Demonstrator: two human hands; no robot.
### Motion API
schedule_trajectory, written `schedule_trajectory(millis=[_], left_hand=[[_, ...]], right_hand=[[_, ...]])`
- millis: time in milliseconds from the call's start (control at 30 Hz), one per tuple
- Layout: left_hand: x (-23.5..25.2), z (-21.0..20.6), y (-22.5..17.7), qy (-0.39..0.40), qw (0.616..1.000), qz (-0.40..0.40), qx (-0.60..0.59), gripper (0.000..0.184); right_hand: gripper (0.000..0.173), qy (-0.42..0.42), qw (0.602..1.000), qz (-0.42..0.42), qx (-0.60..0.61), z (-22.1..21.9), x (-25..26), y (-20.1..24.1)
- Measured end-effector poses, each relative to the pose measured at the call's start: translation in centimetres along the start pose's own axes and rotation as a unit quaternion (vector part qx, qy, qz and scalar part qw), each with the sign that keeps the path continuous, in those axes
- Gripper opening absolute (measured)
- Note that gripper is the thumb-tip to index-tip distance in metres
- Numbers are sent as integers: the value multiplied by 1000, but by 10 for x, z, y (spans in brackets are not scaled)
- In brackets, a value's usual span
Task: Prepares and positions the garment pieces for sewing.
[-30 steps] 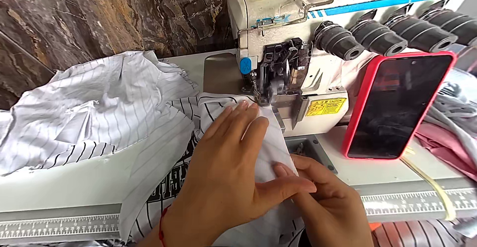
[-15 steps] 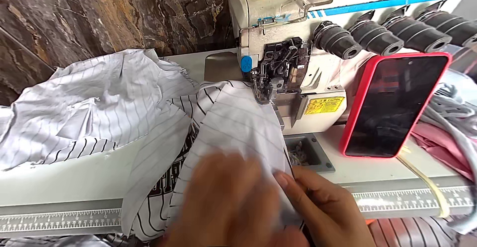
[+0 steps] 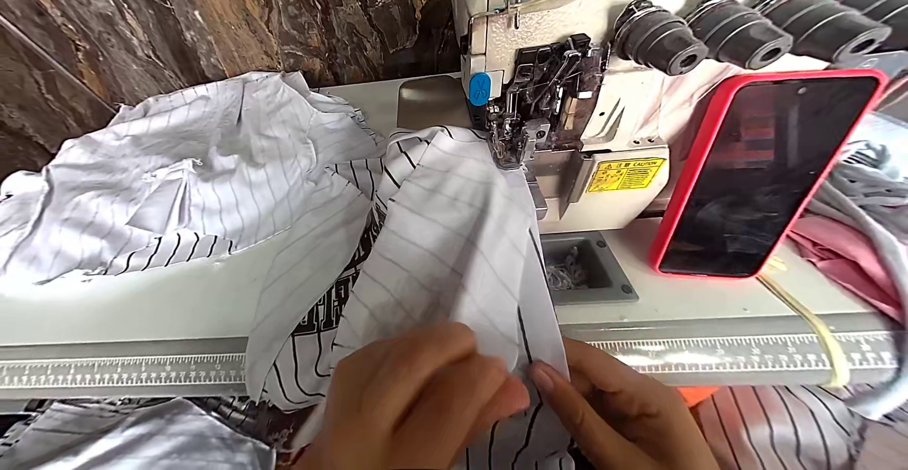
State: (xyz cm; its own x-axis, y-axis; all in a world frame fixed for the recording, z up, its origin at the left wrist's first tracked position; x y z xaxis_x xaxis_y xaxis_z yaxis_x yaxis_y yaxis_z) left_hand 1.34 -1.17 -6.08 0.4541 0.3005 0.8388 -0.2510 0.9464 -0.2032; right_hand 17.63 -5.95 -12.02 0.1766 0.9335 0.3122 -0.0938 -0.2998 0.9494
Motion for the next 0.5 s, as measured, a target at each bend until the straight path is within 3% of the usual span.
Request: schedule_trajectory(millis=[133,300,500], left_hand=[[-4,-2,-18,83,992,-89,19,10],[-15,-12,-16,53,996,-73,11,12],[6,-22,0,-8,997,-67,37,15]], right_hand=[[12,11,999,-10,33,-8,-12,-3],[17,12,999,0,42,-15,-20,-4],[14,-2,1000,22,16,-12,8,4]])
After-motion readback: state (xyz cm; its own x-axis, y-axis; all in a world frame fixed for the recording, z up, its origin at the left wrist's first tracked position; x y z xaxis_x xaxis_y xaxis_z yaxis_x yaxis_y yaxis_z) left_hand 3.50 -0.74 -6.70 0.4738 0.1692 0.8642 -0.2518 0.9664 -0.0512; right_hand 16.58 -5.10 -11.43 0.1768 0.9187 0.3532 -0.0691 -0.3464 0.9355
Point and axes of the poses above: each hand's wrist, its own x-axis towards the middle knuckle, its own z-axis out of the back of the hand, y = z × x, the point moved 7 cm from there along x, towards the middle knuckle, and after that the axes turned 1 degree about -z, right-handed, at the moved point
